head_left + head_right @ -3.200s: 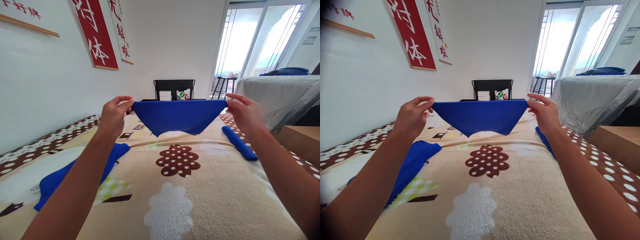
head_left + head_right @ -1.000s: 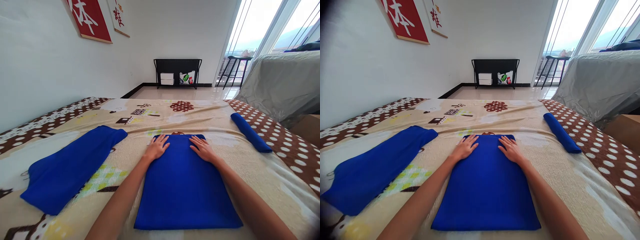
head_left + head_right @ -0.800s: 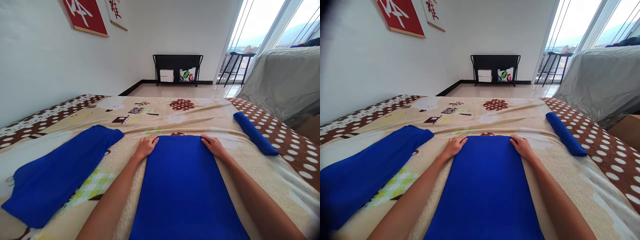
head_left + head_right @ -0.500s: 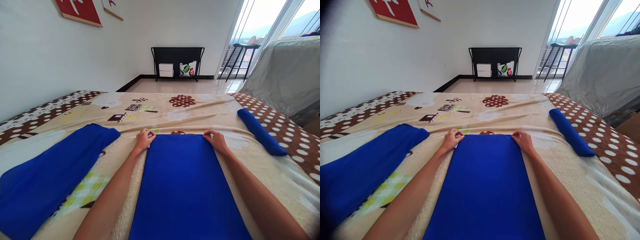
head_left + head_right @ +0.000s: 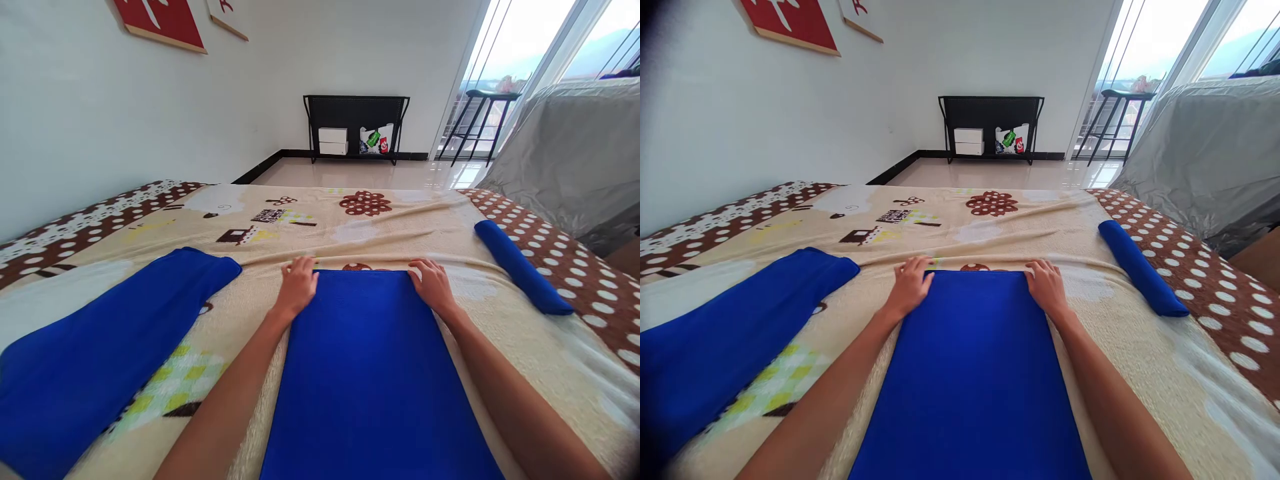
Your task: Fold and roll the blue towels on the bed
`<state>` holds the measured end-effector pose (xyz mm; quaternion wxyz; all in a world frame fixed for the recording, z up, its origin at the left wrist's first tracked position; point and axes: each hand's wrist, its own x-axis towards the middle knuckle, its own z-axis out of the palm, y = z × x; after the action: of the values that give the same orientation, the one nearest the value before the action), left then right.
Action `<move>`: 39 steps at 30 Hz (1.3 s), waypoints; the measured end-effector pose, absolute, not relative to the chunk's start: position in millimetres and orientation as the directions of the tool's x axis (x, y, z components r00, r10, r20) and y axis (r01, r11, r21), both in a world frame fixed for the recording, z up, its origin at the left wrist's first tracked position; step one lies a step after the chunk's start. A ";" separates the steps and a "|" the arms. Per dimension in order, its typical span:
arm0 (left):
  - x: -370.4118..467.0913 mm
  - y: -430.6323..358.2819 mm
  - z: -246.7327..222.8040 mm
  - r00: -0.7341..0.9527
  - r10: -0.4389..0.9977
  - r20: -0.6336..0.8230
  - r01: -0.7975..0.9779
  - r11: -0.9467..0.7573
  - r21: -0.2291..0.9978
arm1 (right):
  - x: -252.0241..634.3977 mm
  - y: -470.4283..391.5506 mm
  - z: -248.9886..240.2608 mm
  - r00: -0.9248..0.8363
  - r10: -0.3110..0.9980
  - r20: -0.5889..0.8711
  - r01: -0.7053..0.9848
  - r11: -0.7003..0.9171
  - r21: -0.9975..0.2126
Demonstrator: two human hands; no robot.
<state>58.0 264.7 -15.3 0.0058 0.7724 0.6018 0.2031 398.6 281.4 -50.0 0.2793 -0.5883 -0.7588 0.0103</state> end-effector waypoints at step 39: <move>41.4 114.4 -20.9 0.454 0.865 0.215 0.888 -0.460 -0.024 | 402.7 119.7 -47.9 -0.404 0.861 0.308 0.857 0.474 -0.203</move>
<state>41.4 114.4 -20.9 -0.0664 0.8500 0.5154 0.0864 402.7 119.7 -47.9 0.1879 -0.5128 -0.8377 0.0063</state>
